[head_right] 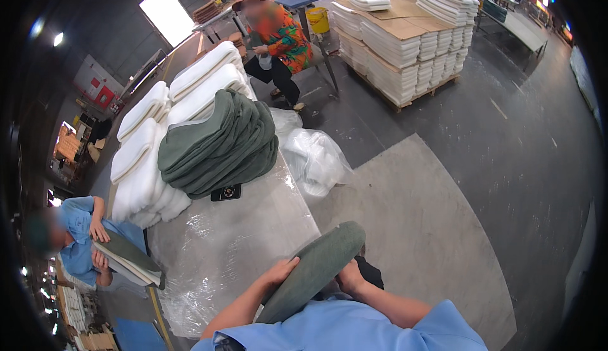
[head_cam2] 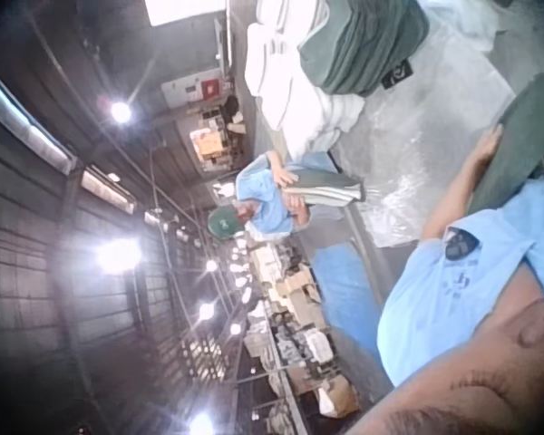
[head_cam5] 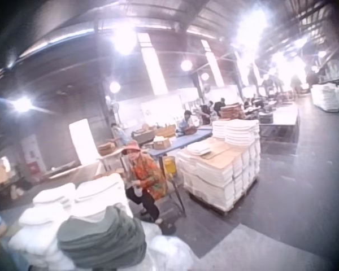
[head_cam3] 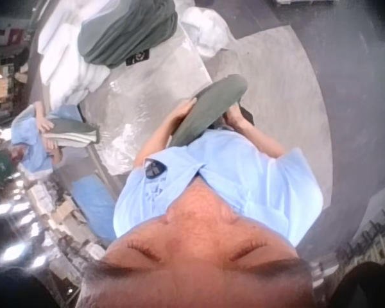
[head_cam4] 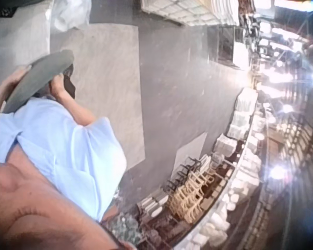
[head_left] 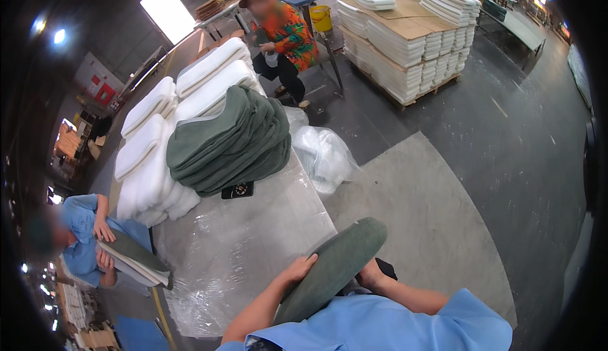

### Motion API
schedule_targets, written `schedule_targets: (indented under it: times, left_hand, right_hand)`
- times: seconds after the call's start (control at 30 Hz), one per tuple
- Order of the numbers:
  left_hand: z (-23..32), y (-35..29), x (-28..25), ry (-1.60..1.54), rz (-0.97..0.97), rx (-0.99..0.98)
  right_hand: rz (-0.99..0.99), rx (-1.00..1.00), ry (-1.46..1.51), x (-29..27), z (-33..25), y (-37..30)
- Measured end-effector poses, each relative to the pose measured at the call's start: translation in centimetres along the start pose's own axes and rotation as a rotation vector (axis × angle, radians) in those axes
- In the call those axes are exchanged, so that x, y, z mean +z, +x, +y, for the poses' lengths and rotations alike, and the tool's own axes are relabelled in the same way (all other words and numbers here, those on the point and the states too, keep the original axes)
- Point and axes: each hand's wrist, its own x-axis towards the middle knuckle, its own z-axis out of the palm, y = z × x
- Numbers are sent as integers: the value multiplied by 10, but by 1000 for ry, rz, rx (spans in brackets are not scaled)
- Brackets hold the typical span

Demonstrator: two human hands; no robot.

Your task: The person folds green and white cushion covers by hand, aligning edges and stacking the finished items on a table. The person handles each cushion one at a time, smoothing and folding them before placing them in a growing stack.

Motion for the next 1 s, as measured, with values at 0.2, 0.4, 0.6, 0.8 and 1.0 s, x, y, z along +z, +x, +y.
schedule_targets:
  times: [0.2, 0.4, 0.6, 0.8, 1.0]
  left_hand:
    - [44, 6, 8, 360, 363, 36]
    - [50, 41, 10, 104, 195, -55]
    - [84, 64, 27, 337, 394, -46]
    - [72, 63, 35, 324, 635, 43]
    - [43, 82, 48, 376, 885, 299]
  right_hand:
    - [236, 76, -2, 2, -15, 12]
    - [212, 141, 16, -7, -11, 11]
    - [42, 89, 459, -32, 1, 34]
    - [-48, 122, 612, -36, 8, 61]
    - [97, 221, 459, -42, 16, 69]
